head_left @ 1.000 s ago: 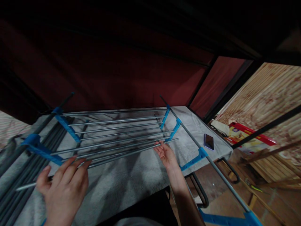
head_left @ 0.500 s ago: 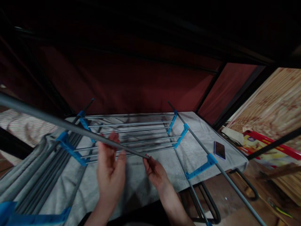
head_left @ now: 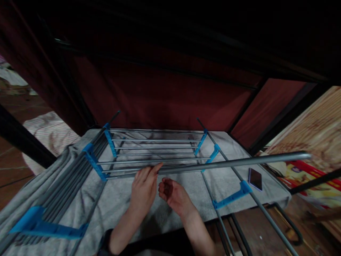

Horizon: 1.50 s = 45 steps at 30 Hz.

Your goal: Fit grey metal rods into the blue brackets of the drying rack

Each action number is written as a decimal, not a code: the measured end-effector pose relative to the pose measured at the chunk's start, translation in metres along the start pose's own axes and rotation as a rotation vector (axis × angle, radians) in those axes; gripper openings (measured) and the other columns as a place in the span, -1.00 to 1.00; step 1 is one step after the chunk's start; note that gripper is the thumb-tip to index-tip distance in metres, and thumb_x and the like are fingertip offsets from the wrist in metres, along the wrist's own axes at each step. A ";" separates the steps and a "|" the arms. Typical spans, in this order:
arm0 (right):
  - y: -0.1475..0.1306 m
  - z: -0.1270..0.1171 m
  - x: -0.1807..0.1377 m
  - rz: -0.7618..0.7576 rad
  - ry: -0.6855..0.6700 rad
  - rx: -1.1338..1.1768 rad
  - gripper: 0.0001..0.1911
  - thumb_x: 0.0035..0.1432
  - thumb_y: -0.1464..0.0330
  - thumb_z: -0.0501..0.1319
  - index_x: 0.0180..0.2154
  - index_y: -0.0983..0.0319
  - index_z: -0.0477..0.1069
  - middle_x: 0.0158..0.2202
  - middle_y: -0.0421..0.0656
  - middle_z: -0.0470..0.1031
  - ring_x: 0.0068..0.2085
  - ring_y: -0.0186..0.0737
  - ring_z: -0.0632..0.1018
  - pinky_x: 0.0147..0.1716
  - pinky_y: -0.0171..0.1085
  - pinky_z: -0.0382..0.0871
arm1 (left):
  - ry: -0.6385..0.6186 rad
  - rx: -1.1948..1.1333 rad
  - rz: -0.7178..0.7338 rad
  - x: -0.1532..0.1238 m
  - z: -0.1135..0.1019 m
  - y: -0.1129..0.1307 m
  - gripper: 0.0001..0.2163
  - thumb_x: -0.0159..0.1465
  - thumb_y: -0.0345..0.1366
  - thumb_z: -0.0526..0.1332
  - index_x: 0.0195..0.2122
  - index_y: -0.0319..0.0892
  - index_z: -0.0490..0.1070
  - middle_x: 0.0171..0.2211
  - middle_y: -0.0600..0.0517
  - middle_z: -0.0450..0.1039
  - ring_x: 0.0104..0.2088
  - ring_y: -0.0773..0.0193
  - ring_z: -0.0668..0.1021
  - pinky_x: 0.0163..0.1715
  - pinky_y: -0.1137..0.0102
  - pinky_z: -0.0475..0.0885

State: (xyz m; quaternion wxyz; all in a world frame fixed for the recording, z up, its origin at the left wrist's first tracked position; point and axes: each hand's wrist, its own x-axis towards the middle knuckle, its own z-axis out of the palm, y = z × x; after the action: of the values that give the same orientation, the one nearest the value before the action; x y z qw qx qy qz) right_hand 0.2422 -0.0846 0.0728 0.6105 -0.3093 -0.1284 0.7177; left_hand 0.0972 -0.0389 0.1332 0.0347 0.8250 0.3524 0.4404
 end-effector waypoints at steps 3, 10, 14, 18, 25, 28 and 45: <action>-0.019 -0.001 -0.011 -0.176 0.114 -0.062 -0.87 0.08 0.36 0.35 -0.27 0.21 0.53 -0.33 -0.15 0.63 -0.33 -0.29 0.60 -0.31 -0.31 0.53 | 0.011 0.077 0.014 -0.004 -0.003 -0.015 -0.64 0.39 -0.43 0.02 0.15 -0.10 0.40 -0.16 -0.05 0.55 -0.16 0.13 0.55 -0.15 0.23 0.38; -0.053 0.005 -0.035 -0.515 0.290 -0.200 -0.76 -0.01 0.30 0.42 -0.25 0.16 0.50 -0.26 -0.18 0.63 -0.25 -0.23 0.61 -0.23 -0.25 0.54 | -0.064 0.321 0.104 -0.025 0.004 -0.045 -0.65 0.34 -0.47 0.07 0.11 -0.19 0.44 -0.16 -0.09 0.57 -0.19 0.07 0.55 -0.08 0.19 0.33; -0.063 0.003 -0.037 -0.589 0.316 -0.169 -0.68 -0.04 0.30 0.44 -0.19 0.14 0.51 -0.23 -0.21 0.63 -0.22 -0.22 0.61 -0.18 -0.21 0.55 | -0.138 0.392 0.129 -0.033 0.008 -0.053 -0.62 0.32 -0.47 0.06 0.13 -0.18 0.44 -0.18 -0.10 0.59 -0.19 0.03 0.55 -0.08 0.15 0.32; -0.072 -0.006 -0.030 -0.616 0.355 -0.126 -0.67 -0.03 0.26 0.47 -0.20 0.15 0.50 -0.26 -0.21 0.64 -0.30 -0.27 0.61 -0.18 -0.19 0.57 | -0.166 0.397 0.161 -0.035 0.013 -0.054 -0.65 0.35 -0.43 0.03 0.08 -0.20 0.47 -0.18 -0.10 0.60 -0.22 0.04 0.56 -0.11 0.16 0.33; -0.086 -0.027 -0.019 -0.667 0.348 -0.106 -0.71 -0.05 0.28 0.51 -0.35 0.18 0.45 -0.33 -0.24 0.61 -0.34 -0.32 0.61 -0.21 -0.26 0.58 | -0.166 0.362 0.128 -0.038 0.024 -0.069 -0.70 0.43 -0.16 0.06 -0.06 -0.18 0.51 -0.22 -0.08 0.61 -0.26 0.07 0.59 -0.20 0.23 0.38; -0.090 -0.032 -0.015 -0.666 0.352 -0.101 -0.73 -0.03 0.30 0.50 -0.36 0.18 0.45 -0.32 -0.23 0.62 -0.34 -0.32 0.61 -0.20 -0.28 0.59 | -0.186 0.308 0.142 -0.037 0.024 -0.075 -0.66 0.43 -0.08 0.04 -0.10 -0.19 0.51 -0.23 -0.08 0.62 -0.27 0.04 0.59 -0.21 0.21 0.39; -0.129 -0.044 0.004 -0.615 0.338 -0.104 -0.77 0.01 0.40 0.44 -0.24 0.19 0.52 -0.27 -0.17 0.65 -0.28 -0.27 0.63 -0.19 -0.25 0.59 | -0.263 0.218 0.011 -0.028 0.029 -0.067 -0.71 0.41 -0.10 0.05 -0.07 -0.12 0.48 -0.18 -0.04 0.59 -0.27 0.13 0.62 -0.34 0.31 0.41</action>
State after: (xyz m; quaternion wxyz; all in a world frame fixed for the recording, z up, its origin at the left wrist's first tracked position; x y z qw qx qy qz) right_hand 0.3711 -0.0611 0.1101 0.7941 -0.4011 -0.1490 0.4316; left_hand 0.0717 0.0013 0.0710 -0.0116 0.8763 0.3859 0.2881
